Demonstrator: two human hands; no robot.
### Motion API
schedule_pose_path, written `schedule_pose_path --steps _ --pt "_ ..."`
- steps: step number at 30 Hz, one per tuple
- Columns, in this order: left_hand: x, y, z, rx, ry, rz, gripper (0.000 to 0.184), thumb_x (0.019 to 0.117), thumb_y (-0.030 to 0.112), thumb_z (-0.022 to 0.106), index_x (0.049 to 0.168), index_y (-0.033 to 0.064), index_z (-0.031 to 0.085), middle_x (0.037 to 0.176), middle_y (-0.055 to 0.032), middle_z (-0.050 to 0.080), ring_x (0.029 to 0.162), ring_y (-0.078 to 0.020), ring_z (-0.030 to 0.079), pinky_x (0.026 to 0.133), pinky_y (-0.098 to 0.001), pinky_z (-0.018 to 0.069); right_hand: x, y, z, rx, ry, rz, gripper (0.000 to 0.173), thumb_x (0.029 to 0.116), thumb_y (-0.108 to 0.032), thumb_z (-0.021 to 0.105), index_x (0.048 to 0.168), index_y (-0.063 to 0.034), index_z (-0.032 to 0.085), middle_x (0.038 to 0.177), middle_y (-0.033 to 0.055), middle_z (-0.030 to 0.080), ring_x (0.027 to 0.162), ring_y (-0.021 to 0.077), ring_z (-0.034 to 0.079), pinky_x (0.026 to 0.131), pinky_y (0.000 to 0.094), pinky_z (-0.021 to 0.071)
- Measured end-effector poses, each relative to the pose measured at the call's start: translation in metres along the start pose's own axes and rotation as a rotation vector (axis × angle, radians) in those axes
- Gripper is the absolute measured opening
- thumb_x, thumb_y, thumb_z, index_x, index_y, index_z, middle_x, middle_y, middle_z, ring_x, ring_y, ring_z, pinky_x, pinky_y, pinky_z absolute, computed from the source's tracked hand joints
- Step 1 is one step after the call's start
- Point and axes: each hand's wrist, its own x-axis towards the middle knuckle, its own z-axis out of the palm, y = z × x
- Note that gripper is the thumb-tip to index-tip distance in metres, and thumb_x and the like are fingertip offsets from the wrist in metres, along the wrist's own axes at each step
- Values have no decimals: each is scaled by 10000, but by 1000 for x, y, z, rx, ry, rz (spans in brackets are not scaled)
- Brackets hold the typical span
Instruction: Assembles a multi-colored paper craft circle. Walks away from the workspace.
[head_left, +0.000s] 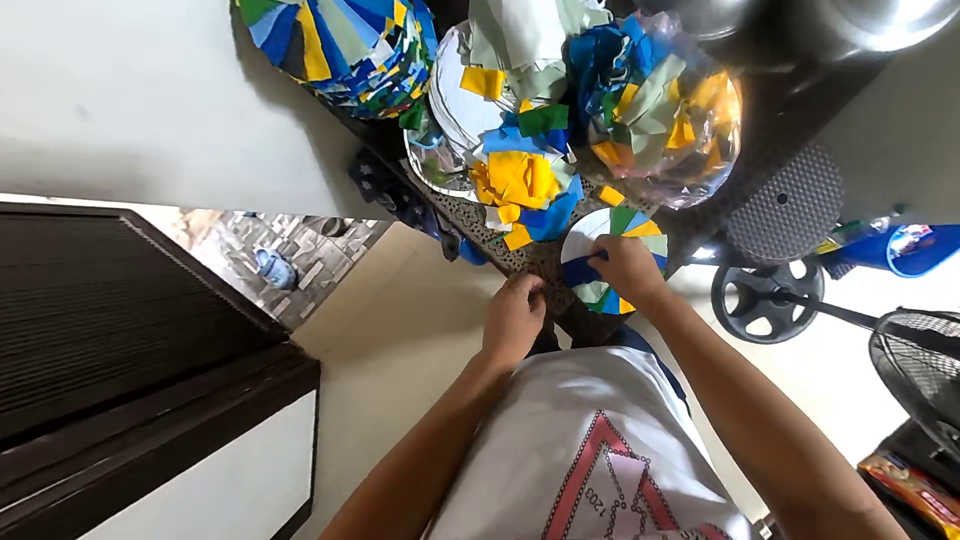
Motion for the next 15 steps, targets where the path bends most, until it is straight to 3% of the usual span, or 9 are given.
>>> schedule_pose_path --steps 3,6,10,13,15 --pt "-6 -5 7 58 35 169 262 961 24 589 1183 -23 721 1258 -242 667 1120 -383 681 954 -514 558 1 -2 0 -20 -8 5 187 1018 -132 637 1141 -6 701 1040 230 719 982 409 707 862 610 548" --pt "-6 -6 13 134 12 317 309 977 24 556 1243 -3 710 1392 -235 613 1214 -419 644 982 -545 540 3 -2 -2 -47 -36 8 200 1021 -138 618 1147 -5 699 1062 227 718 1023 413 699 889 616 539" --pt "-1 -2 15 238 -19 428 382 964 4 551 1322 40 680 1446 -175 595 1054 -399 710 842 -532 587 2 -5 -3 -53 -38 15 193 1020 -127 610 1133 2 700 1050 230 717 1025 419 695 887 619 533" --pt "4 0 13 296 -93 399 404 970 0 547 1357 51 653 1496 -150 554 1025 -390 710 824 -521 585 0 -11 -4 -114 -33 61 206 1023 -132 606 1173 -15 685 1070 233 714 1041 431 691 871 626 534" --pt "6 0 13 306 -110 400 413 964 -9 552 1360 51 651 1501 -153 549 1034 -396 709 825 -525 585 -7 -12 -2 -189 72 51 239 1007 -124 625 1227 -36 656 1101 233 708 1013 447 698 807 627 545"
